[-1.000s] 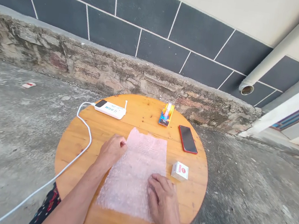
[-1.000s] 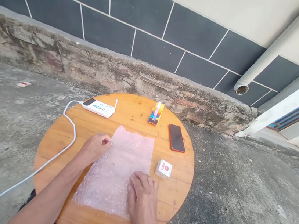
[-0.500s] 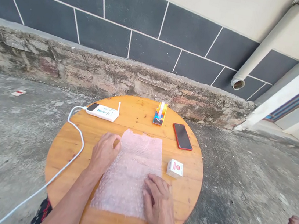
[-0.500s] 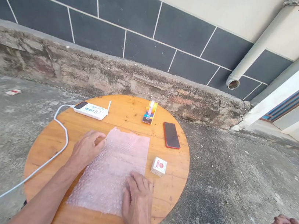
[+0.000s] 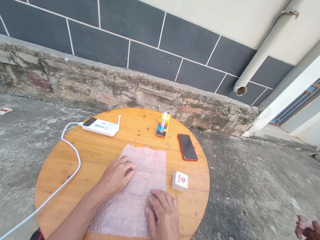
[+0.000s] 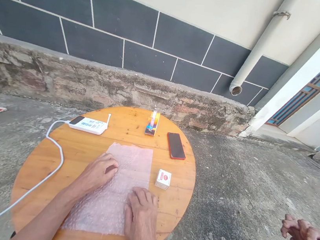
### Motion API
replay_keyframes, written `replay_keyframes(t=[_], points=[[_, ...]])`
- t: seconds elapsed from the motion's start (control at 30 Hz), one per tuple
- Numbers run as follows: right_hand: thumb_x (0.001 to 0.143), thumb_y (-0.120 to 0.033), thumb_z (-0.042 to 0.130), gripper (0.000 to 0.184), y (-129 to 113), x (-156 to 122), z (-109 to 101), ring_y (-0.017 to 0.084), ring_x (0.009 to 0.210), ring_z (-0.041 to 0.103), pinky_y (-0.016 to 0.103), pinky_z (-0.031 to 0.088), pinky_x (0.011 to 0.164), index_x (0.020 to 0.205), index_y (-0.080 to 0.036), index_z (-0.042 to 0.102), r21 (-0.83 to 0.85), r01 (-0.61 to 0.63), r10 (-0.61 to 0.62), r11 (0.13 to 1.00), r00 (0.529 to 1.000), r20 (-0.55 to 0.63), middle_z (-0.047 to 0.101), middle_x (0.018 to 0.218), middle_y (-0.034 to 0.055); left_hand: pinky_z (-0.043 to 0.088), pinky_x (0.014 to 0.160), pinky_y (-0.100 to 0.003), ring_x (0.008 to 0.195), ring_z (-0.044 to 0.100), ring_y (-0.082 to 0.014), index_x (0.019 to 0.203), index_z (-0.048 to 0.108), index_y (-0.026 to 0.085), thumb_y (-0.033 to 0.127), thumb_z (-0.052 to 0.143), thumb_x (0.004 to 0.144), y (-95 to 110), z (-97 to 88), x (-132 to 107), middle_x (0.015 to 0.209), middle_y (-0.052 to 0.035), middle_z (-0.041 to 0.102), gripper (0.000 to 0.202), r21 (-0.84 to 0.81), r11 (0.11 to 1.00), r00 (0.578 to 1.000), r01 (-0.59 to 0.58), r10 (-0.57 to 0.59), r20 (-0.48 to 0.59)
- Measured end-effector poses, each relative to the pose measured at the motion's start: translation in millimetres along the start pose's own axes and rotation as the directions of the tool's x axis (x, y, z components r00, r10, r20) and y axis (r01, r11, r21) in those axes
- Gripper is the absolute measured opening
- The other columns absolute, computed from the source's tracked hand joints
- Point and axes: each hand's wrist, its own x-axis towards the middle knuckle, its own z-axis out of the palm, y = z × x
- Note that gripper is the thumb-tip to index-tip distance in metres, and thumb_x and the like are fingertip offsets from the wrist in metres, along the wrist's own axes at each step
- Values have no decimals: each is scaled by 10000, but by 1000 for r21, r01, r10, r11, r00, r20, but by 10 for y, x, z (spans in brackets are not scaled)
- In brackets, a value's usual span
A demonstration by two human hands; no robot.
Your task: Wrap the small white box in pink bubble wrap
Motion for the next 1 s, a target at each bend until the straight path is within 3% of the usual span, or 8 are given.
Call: replay_keyframes(t=[0.23, 0.53, 0.8, 1.0], points=[[810, -100, 556, 262, 1, -3, 6, 229, 991, 531, 377, 363, 837, 1009, -252, 635, -10, 17, -17, 1000, 999, -32, 630, 1144, 19, 414, 803, -326, 898, 526, -212, 780, 604, 205, 84, 504, 775, -14, 55, 8, 874, -30, 601, 157, 9, 1000, 1000, 22, -22, -19], [853, -103, 484, 212, 112, -49, 74, 225, 932, 573, 372, 422, 800, 957, -213, 632, -94, 52, -65, 994, 988, -140, 651, 1038, 66, 411, 804, -328, 888, 519, -206, 778, 605, 207, 51, 465, 754, 11, 51, 6, 866, -31, 598, 210, 19, 999, 999, 43, -42, -28], [869, -113, 477, 201, 185, -74, 80, 214, 846, 584, 356, 430, 751, 925, -241, 621, -57, 95, -103, 994, 984, -147, 659, 940, 46, 407, 759, -313, 840, 525, -204, 671, 565, 206, 100, 473, 765, 39, 28, 1, 788, -28, 581, 169, 43, 997, 998, 65, -64, -23], [883, -144, 457, 194, 149, -106, 76, 198, 752, 572, 339, 413, 700, 804, -235, 610, -29, 53, -57, 998, 985, -162, 647, 833, 34, 394, 717, -306, 785, 527, -199, 591, 537, 199, 104, 493, 739, 60, 3, -5, 712, -21, 580, 182, 42, 996, 997, 73, -72, -8]])
